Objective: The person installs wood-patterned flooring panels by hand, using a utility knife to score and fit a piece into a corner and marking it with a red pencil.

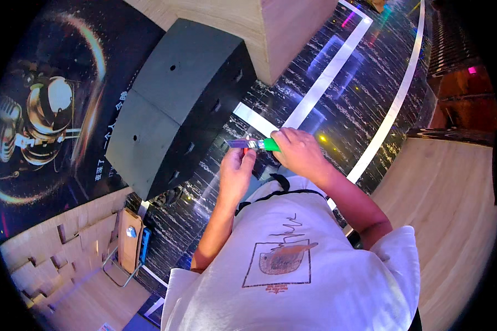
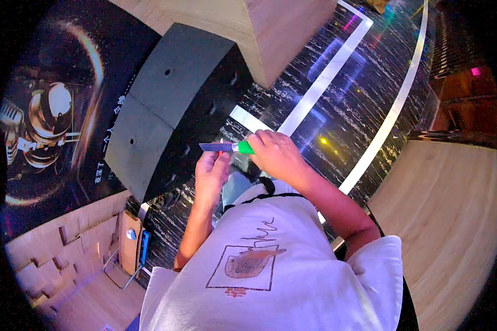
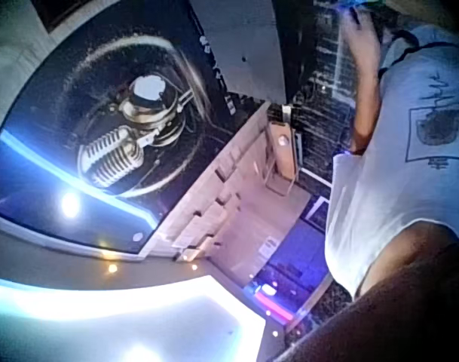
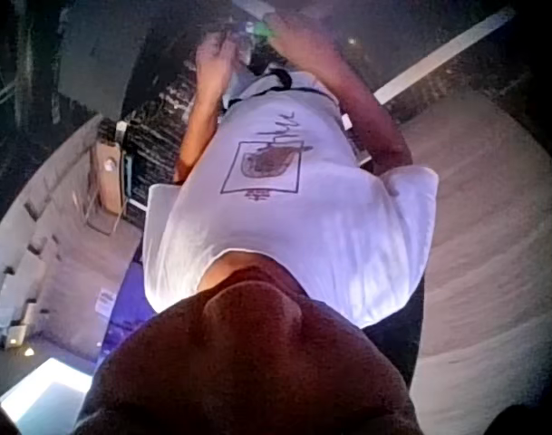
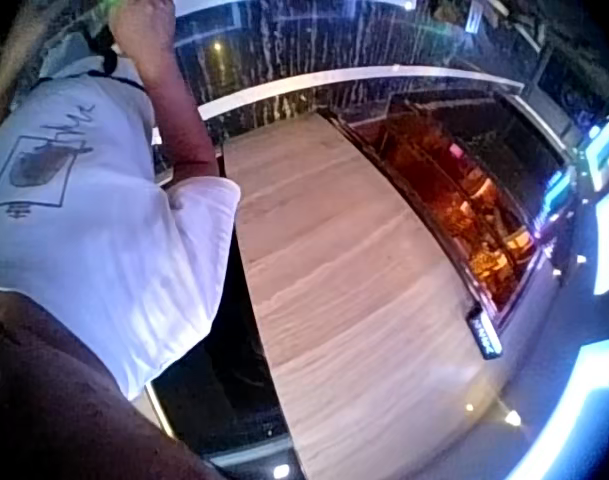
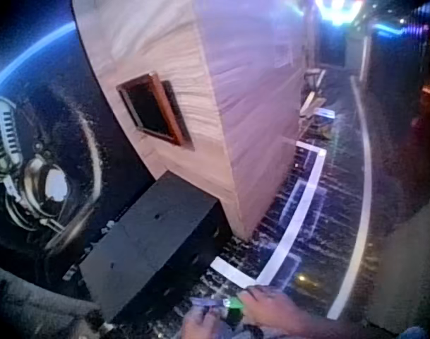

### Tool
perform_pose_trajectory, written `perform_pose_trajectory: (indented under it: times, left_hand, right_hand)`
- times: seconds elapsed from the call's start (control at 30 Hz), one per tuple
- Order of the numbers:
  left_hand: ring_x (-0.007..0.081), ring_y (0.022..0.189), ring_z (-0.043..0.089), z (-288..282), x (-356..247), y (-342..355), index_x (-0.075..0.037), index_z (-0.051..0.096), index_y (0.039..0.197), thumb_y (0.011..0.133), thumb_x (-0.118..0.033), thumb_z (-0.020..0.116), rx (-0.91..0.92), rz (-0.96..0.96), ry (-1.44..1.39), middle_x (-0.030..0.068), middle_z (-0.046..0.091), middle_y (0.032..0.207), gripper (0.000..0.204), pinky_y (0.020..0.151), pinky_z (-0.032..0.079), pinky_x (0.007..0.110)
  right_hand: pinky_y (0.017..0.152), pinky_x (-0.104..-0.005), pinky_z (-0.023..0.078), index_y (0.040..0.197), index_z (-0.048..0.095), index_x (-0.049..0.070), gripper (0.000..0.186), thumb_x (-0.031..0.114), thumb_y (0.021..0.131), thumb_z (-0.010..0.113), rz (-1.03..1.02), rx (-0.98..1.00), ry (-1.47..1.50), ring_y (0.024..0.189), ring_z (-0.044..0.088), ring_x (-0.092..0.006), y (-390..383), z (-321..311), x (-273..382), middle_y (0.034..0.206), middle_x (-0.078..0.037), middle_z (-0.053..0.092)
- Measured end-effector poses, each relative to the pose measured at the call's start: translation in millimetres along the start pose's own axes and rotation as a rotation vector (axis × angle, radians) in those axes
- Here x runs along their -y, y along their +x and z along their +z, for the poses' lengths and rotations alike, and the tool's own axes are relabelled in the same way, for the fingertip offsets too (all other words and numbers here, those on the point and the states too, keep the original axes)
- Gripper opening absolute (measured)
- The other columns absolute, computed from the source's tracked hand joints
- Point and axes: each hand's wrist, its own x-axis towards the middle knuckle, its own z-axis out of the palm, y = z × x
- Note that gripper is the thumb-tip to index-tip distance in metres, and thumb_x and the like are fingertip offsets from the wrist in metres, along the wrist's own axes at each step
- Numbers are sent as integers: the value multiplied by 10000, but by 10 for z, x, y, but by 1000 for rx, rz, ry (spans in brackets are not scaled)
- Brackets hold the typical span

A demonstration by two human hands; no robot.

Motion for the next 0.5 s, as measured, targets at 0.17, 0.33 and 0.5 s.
perform_pose_trajectory:
  times: [0.17,0.33,0.5]
  left_hand:
    - [88,787,509,510,-155,265,3,636,1121,1033,-319,562,38,-11,141,16,577,828,342,699,450,296]
    - [173,695,541,950,-125,717,-1,617,1038,1051,-352,504,100,83,366,89,599,762,369,637,443,377]
    - [218,647,540,1548,-197,1350,-1,608,986,1057,-373,490,159,161,391,104,581,717,396,614,438,408]
  right_hand:
    - [730,-443,548,1004,582,51,266,165,794,698,16,-11,-2,844,660,-314,-14,-276,-442,903,-123,619]
    - [729,-448,548,1078,603,61,334,183,787,716,121,11,-61,851,669,-313,-64,-443,-940,921,-110,624]
    - [686,-439,535,996,570,73,174,164,849,599,159,-63,-167,809,657,-293,78,-723,-1563,840,-102,584]
